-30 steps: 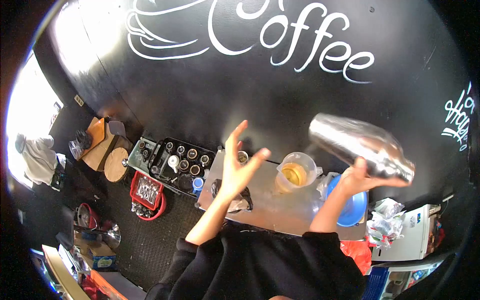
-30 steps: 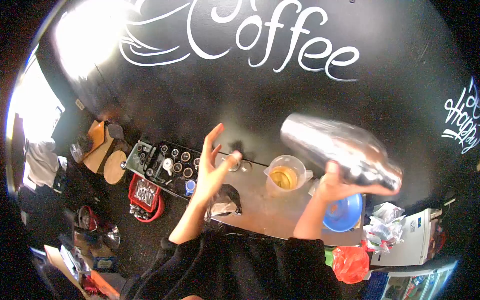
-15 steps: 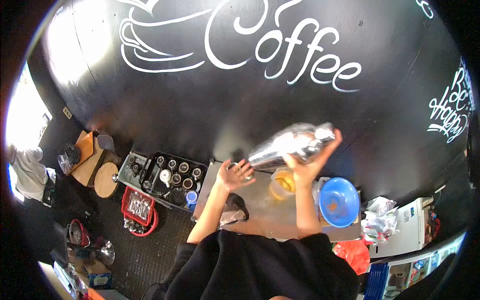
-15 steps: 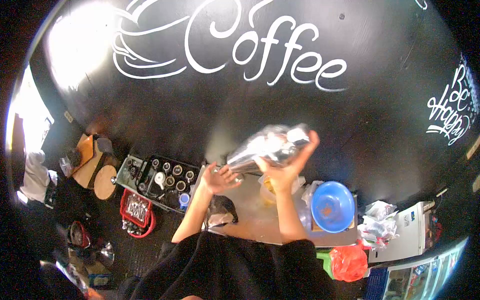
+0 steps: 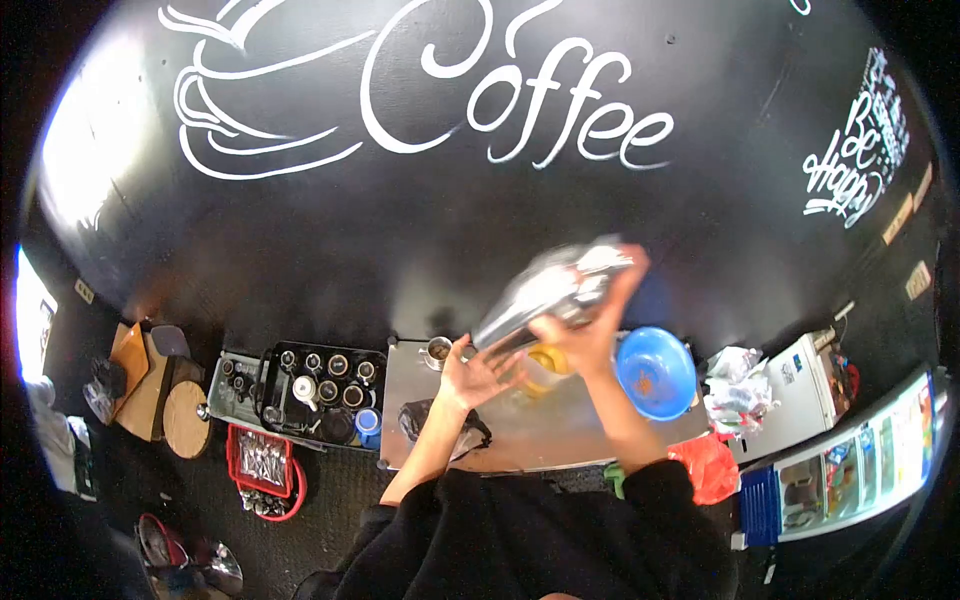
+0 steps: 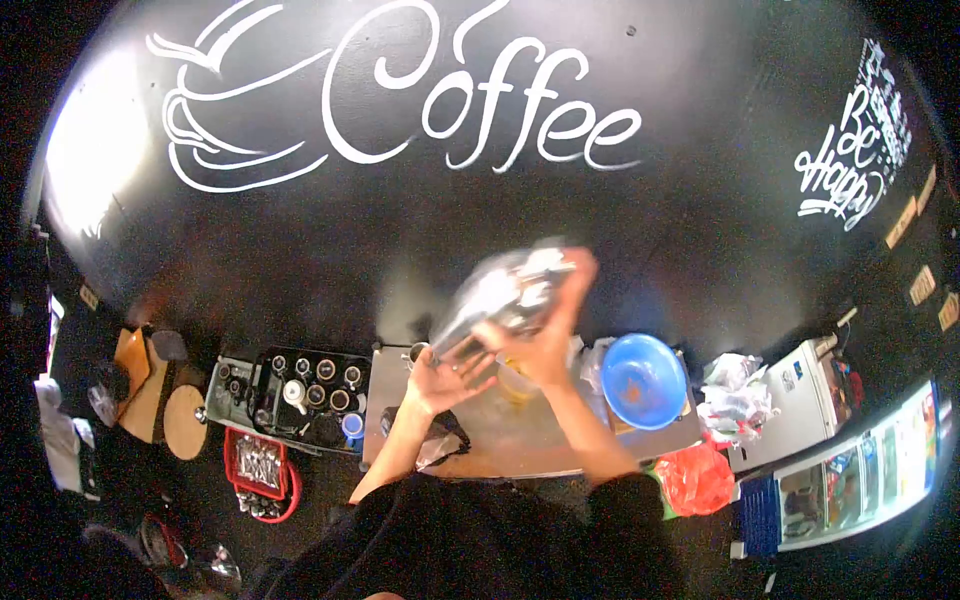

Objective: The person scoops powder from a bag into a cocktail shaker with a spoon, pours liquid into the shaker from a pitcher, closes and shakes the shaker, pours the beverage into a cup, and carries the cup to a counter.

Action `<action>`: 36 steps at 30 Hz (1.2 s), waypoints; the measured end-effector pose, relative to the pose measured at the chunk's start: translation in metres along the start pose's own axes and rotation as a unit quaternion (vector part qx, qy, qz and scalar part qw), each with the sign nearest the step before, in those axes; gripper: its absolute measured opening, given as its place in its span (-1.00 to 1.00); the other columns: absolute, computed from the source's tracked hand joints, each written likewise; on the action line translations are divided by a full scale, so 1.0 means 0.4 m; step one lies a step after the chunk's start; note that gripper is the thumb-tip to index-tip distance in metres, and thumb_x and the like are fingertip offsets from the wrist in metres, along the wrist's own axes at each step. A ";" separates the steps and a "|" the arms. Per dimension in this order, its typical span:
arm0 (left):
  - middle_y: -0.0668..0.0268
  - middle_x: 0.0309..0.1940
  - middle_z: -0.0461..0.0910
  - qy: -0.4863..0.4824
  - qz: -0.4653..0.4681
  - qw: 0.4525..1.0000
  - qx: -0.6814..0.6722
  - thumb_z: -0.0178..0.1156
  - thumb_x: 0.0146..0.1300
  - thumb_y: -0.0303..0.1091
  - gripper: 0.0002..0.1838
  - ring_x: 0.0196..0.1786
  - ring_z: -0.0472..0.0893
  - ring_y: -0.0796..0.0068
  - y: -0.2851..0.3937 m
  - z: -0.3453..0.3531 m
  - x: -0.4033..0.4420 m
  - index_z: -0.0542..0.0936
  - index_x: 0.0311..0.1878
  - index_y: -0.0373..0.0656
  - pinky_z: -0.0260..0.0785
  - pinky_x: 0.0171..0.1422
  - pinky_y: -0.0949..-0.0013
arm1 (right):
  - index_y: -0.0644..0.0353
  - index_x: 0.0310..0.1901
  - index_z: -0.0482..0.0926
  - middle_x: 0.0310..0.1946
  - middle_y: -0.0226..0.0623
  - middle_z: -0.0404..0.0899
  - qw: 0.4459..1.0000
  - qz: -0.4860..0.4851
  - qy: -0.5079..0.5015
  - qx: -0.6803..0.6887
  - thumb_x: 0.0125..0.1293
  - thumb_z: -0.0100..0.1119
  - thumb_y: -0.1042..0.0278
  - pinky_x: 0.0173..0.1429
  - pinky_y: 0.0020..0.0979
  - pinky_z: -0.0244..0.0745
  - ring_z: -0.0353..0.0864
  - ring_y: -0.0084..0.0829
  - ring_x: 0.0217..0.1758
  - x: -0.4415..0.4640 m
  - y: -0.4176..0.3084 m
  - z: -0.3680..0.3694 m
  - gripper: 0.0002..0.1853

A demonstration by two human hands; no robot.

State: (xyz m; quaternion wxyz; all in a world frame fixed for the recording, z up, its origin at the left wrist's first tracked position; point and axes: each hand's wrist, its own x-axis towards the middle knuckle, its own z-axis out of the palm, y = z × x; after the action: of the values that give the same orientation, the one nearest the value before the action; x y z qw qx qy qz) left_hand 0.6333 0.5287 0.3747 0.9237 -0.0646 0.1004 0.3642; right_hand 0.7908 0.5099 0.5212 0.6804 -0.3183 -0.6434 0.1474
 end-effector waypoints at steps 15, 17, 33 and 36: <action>0.14 0.26 0.31 -0.149 -0.077 0.986 0.015 -0.04 0.18 0.12 -0.30 0.34 0.25 0.15 -0.027 0.079 -0.045 0.26 0.32 -0.09 -0.11 0.45 -0.08 | 0.14 0.38 -0.25 0.16 -0.07 0.23 0.992 -0.012 0.111 -0.058 -0.29 0.57 0.25 0.29 -0.18 0.22 0.29 -0.22 0.21 -0.047 -0.190 -0.038 0.29; 0.15 0.26 0.32 -0.089 -0.059 0.994 -0.021 -0.07 0.18 0.17 -0.27 0.32 0.27 0.19 -0.070 0.082 -0.048 0.24 0.32 -0.11 -0.09 0.45 -0.06 | 0.11 0.39 -0.29 0.18 -0.06 0.22 0.958 0.006 0.285 0.026 -0.17 0.49 0.29 0.31 -0.15 0.24 0.32 -0.21 0.18 -0.076 -0.218 -0.010 0.22; 0.15 -0.04 0.56 -0.056 0.144 0.981 0.115 -0.09 0.31 0.01 -0.54 0.01 0.54 0.22 -0.207 0.048 -0.091 0.52 -0.02 -0.18 0.34 0.17 0.19 | 0.07 0.20 0.12 0.11 0.07 0.37 0.974 -0.133 0.025 -0.182 -0.31 0.58 0.31 0.15 -0.11 0.30 0.40 -0.02 0.12 -0.261 -0.198 -0.014 -0.01; 0.22 -0.21 0.61 -0.085 0.154 0.962 0.209 0.02 0.21 0.00 -0.58 -0.16 0.58 0.27 -0.249 0.196 -0.166 0.55 -0.15 -0.18 0.42 0.05 0.23 | 0.07 0.21 0.10 0.14 0.00 0.32 0.996 -0.061 0.053 -0.023 -0.27 0.58 0.24 0.26 -0.06 0.29 0.40 -0.08 0.16 -0.341 -0.211 -0.021 0.00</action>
State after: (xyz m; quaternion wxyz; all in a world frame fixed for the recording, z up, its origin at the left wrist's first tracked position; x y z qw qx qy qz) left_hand 0.6650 0.4277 0.4708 0.8546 0.1775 0.1036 0.4769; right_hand 0.7638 0.3609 0.4675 0.7137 -0.3012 -0.6281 0.0740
